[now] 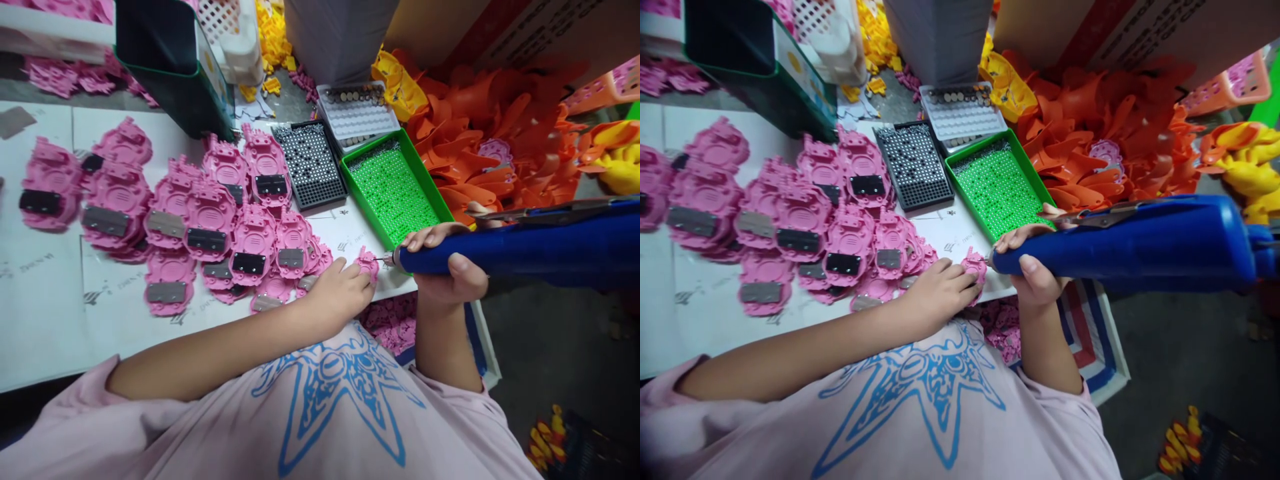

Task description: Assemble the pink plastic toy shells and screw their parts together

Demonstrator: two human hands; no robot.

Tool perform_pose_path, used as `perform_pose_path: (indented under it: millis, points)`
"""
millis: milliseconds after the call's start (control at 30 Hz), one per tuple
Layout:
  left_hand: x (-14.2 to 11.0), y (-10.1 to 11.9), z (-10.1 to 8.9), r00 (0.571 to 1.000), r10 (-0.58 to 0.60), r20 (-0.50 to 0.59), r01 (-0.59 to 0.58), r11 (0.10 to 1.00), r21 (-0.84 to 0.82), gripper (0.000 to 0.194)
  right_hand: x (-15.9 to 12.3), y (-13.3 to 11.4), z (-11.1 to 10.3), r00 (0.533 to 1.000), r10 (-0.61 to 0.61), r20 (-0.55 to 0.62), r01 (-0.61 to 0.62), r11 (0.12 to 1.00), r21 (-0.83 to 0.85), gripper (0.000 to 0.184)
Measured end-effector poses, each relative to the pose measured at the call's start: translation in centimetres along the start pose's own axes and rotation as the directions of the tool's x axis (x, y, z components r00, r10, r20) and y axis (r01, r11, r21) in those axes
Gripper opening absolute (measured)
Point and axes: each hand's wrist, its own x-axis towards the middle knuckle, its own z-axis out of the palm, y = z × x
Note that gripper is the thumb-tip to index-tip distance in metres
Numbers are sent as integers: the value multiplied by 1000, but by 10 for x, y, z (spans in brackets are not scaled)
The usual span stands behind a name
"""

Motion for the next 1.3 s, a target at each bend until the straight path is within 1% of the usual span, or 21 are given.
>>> perform_pose_path:
  millis: [100, 167, 300, 367, 467, 633, 800, 867, 933, 1000, 1033, 1067, 1100, 1133, 1167, 1200, 1233, 1267, 1300]
  points:
    - [0, 0, 1, 1000, 4, -4, -4, 1000, 2, 21, -1, 3, 0, 999, 34, 2, -34, 999, -30, 21]
    - [-1, 0, 1, 1000, 6, -2, -6, 1000, 3, 21, -3, 5, 0, 999, 32, 17, -32, 999, -38, 23]
    - [0, 1, 0, 1000, -1, -7, 1, 1000, 5, 21, -5, 9, 3, 994, -31, 105, 40, 996, -83, 26]
    - [0, 2, 0, 1000, -7, -14, 7, 1000, 5, 20, -5, 12, 5, 984, -55, 172, 76, 990, -118, 25]
    - [1, 3, 1, 1000, -16, -26, 16, 1000, 3, 21, -6, 14, 4, 968, -66, 240, 101, 986, -134, 21]
    - [2, 5, 5, 999, -22, -34, 22, 1000, 14, 19, -7, 17, 0, 960, -87, 268, 119, 987, -106, 19]
    - [0, 3, 9, 999, 4, -50, -2, 999, 35, 20, -13, 16, -1, 977, -9, 214, 49, 982, -183, 24]
    - [-2, 4, 9, 998, 5, -55, -2, 998, 59, 22, -15, 12, 1, 985, 4, 173, 21, 989, -144, 24]
    - [-4, 6, 10, 998, -4, -63, 10, 996, 87, 25, -17, 4, 1, 995, 0, 98, 7, 997, -72, 23]
    - [-5, 10, 11, 998, 11, -70, -4, 995, 95, 26, -19, -9, -1, 999, -26, 20, 26, 1000, -8, 21]
    - [-6, 12, 12, 996, 58, -65, -53, 996, 78, 27, -19, -16, -2, 999, -52, -6, 52, 999, 11, 20]
    - [-6, 14, 12, 989, 138, -57, -135, 990, 48, 28, -20, -24, -5, 996, -84, -21, 84, 996, 18, 19]
    - [-6, 17, 12, 969, 240, -53, -239, 971, 11, 31, -20, -32, -8, 993, -114, -31, 114, 993, 14, 19]
    - [-7, 19, 11, 940, 338, -53, -339, 941, -22, 34, -20, -39, -11, 988, -149, -46, 149, 989, 1, 18]
    - [-8, 20, 9, 913, 403, -60, -406, 913, -43, 36, -20, -45, -14, 979, -191, -66, 190, 982, -24, 18]
    - [-10, 21, 4, 904, 420, -75, -424, 905, -45, 36, -19, -50, -17, 968, -234, -89, 229, 971, -62, 16]
    - [-14, 21, -2, 918, 385, -95, -389, 921, -28, 36, -17, -53, -20, 953, -278, -118, 266, 958, -108, 15]
    - [-19, 20, -10, 945, 303, -122, -306, 952, -1, 34, -14, -54, -24, 936, -316, -153, 293, 943, -155, 14]
    - [-26, 17, -19, 969, 191, -153, -189, 982, 32, 32, -11, -53, -27, 919, -344, -194, 306, 931, -199, 13]
